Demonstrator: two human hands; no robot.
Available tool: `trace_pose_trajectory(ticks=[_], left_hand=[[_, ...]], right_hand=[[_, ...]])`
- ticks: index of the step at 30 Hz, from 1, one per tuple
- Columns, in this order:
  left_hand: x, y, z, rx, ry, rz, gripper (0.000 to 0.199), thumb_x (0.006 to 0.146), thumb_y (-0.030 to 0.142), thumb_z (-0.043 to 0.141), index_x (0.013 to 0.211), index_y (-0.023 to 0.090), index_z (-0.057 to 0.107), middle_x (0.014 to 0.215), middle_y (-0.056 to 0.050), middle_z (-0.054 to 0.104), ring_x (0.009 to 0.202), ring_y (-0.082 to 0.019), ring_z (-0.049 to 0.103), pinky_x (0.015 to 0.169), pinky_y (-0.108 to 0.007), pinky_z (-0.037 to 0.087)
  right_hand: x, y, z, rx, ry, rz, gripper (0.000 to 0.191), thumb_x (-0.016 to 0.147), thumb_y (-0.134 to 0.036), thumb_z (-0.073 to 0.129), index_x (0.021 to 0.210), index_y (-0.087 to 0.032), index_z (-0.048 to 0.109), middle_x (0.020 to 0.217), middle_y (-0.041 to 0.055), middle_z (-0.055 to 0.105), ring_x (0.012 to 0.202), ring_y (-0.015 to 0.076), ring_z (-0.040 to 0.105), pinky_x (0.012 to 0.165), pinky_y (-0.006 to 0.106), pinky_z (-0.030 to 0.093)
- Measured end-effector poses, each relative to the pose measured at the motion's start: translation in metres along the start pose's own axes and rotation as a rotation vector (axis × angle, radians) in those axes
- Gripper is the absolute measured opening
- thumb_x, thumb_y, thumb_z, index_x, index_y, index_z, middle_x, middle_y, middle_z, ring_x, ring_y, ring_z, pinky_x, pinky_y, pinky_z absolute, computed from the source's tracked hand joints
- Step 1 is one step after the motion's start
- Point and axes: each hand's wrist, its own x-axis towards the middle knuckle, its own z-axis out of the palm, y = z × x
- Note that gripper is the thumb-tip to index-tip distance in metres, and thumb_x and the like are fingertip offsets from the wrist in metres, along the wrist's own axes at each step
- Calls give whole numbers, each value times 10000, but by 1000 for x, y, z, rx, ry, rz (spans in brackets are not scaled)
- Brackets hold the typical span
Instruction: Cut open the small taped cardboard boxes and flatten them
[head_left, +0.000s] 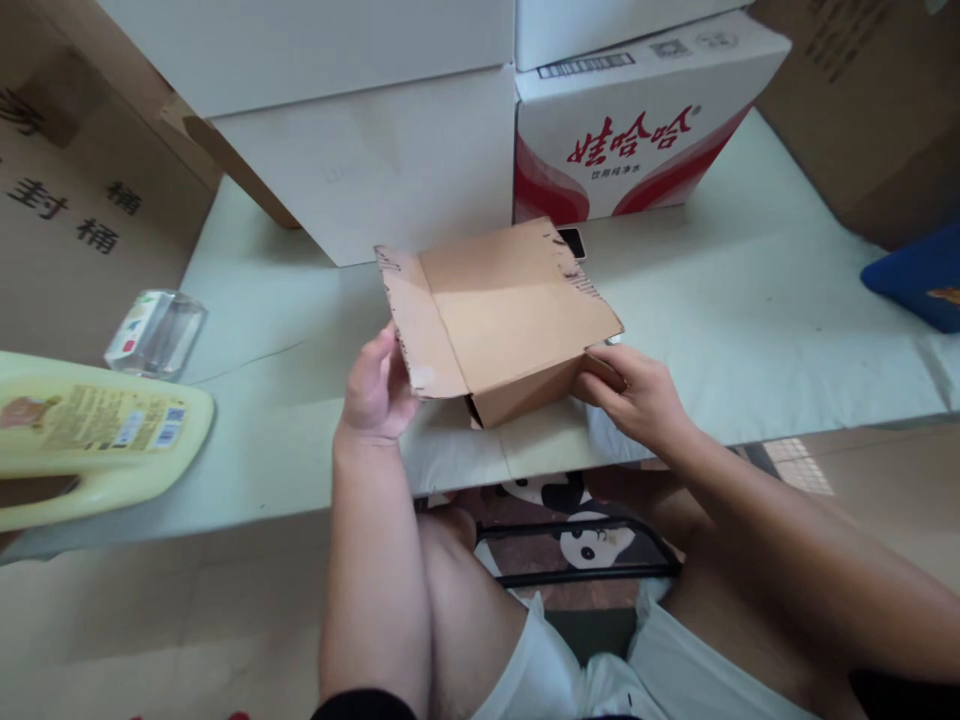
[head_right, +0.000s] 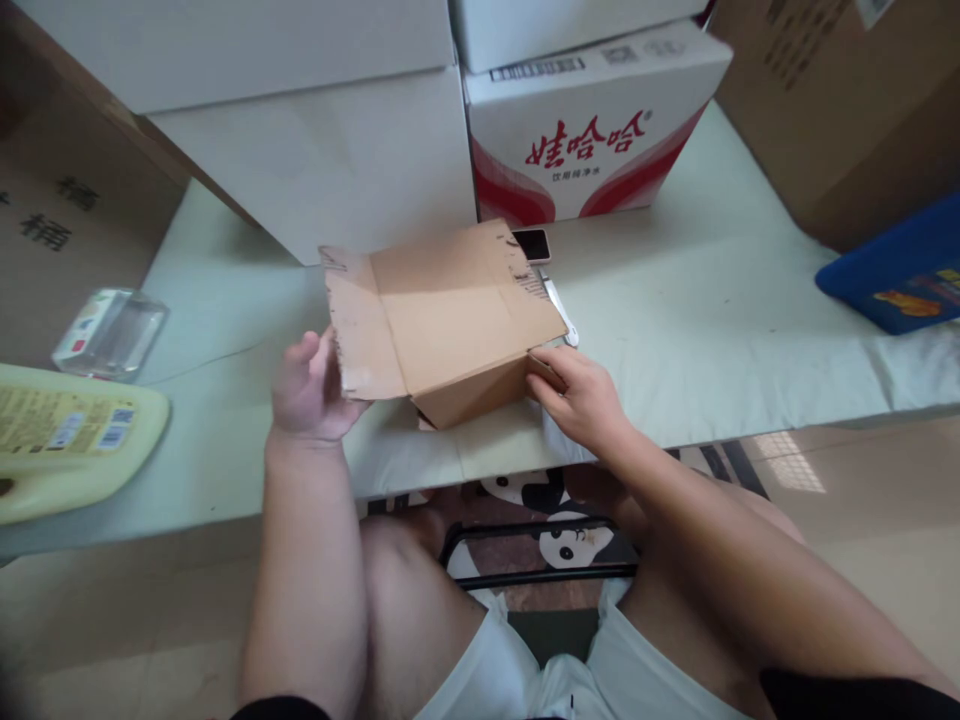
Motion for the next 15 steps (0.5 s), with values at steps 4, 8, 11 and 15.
trace_pose_trajectory(ticks=[4,8,11,15], left_hand=[[-5,4,0,77,-63,-29,608,650,604,741,1129,246,629,1064,-131,674,1084,-323,657,693,-357,553],[-3,3,-3,117,17,6,601,693,663,686,1095,217,656,979,-135,683,1039,-315,668,722,-364,555],[-2,-4,-3,119,6,-32,643,748,745,572,1029,176,674,937,-157,692,1063,-346,663,764,-415,568],[-1,-19,-4,156,47,-116,609,771,739,583,1029,195,671,890,-140,703,972,-351,687,692,-426,565]], right_hand=[[2,-1,0,123,30,129,170,839,-325,593,931,-211,681,942,80,750,890,261,703,829,432,560],[4,-2,2,346,17,283,272,819,-410,645,1001,-212,688,1036,84,755,992,275,706,869,452,571],[6,-2,4,532,63,328,324,819,-458,652,1045,-226,677,1020,73,756,1013,258,702,875,434,575],[7,-1,5,626,135,436,340,801,-551,667,887,-222,674,850,58,740,912,254,705,786,396,578]])
